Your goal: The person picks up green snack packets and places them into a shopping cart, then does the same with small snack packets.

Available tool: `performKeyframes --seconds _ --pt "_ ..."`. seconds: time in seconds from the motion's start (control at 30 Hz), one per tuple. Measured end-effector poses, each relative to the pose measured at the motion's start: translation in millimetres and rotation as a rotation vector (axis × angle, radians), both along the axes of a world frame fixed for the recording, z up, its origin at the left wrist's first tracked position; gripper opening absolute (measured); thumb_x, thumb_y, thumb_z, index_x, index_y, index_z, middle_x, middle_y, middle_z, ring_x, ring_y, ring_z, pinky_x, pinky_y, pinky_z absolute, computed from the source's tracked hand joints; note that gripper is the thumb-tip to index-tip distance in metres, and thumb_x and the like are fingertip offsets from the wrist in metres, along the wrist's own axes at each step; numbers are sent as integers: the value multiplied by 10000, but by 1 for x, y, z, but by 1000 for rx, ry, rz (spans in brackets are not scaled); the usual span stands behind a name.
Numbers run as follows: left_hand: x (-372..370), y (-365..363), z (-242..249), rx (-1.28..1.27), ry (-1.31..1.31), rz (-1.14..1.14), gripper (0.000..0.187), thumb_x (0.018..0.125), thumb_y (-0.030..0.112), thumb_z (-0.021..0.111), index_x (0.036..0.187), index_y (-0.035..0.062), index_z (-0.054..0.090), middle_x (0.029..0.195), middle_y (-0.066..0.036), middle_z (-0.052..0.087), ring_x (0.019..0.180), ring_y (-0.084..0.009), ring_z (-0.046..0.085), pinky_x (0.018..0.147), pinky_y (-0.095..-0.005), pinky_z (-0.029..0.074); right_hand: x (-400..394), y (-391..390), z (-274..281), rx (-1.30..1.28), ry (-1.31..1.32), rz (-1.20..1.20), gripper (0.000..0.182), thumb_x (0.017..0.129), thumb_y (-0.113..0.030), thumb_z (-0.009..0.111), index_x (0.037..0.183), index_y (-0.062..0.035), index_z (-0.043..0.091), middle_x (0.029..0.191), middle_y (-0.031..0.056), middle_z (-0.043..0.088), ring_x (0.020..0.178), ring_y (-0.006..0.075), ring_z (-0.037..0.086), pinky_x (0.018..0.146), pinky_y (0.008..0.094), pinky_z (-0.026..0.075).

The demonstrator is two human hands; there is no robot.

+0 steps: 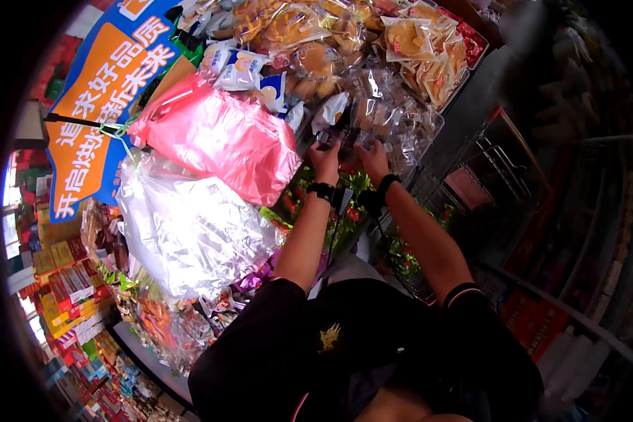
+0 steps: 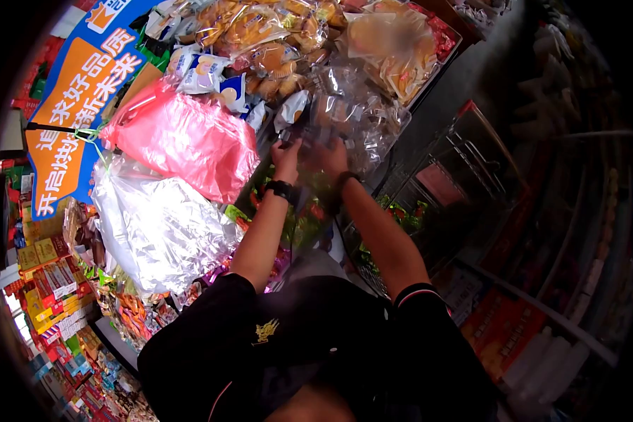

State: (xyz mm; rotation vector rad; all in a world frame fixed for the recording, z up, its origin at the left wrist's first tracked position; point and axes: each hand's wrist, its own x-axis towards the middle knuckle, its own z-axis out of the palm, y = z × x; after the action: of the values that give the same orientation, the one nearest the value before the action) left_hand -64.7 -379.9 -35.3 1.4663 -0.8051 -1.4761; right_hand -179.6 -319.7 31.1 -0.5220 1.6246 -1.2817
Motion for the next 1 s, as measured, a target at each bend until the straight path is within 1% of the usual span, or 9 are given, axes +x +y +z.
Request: performKeyframes --seconds 0.07,0.17,0.27,0.4,0.47,0.7,0.73,0.87,1.0 --pt "-7 -9 -11 18 57 -4 558 737 119 776 1131 -19 406 1046 -102 510 923 -182 510 810 -310 441 -9 -9 -33 -2 65 -41 383 855 -288 668 1067 -10 513 762 43 590 629 112 549 538 277 440" --pt "-18 -17 -27 -53 -10 36 552 738 95 768 1141 -22 409 1042 -99 520 905 -173 517 790 -302 444 -14 -12 -12 -33 -79 -48 325 876 -312 644 1021 -41 538 737 15 572 608 96 532 523 265 426" --pt "-25 -27 -1 -91 166 -100 528 744 63 750 1149 -30 426 1018 -83 533 879 -162 524 774 -305 446 -37 -22 -47 -38 170 -66 297 885 -330 626 992 -61 559 731 9 568 583 99 520 510 257 415" --pt "-42 -34 20 -37 169 -105 382 751 10 710 1060 -27 488 986 -59 552 872 -146 535 754 -297 448 -46 -32 -20 -57 -28 -121 279 891 -331 607 951 -61 570 716 10 559 559 102 504 501 255 398" --pt "-47 -45 0 -27 247 -170 346 773 16 681 1060 -12 490 983 -60 558 866 -164 550 758 -308 455 -53 -37 -8 -23 -45 -86 265 895 -325 597 928 -62 576 688 9 548 556 102 503 505 253 398" --pt "-15 -41 8 191 631 -157 322 842 60 582 1139 72 458 1116 -91 539 1053 -248 550 757 -412 507 -57 -40 -3 118 328 -8 370 885 -375 585 869 -6 574 679 77 606 608 171 577 593 319 455" --pt "-12 -39 12 234 622 -90 483 838 43 592 1266 88 374 1202 -96 496 1114 -249 514 734 -404 523 -57 -38 -5 125 332 -11 387 883 -386 585 879 2 571 698 86 616 615 179 584 605 326 458" --pt "-17 -22 56 -31 164 16 686 836 44 626 1400 87 238 1227 -99 488 1072 -216 509 713 -348 528 -52 -38 -16 149 482 -34 409 874 -371 605 976 21 545 739 93 628 623 187 591 639 323 468" --pt "-15 -37 30 -230 27 -60 525 846 86 641 1296 -2 386 1185 -128 528 1060 -222 516 763 -326 503 -48 -32 -39 38 589 -52 434 858 -303 643 1073 43 494 838 117 622 719 201 609 689 335 480"
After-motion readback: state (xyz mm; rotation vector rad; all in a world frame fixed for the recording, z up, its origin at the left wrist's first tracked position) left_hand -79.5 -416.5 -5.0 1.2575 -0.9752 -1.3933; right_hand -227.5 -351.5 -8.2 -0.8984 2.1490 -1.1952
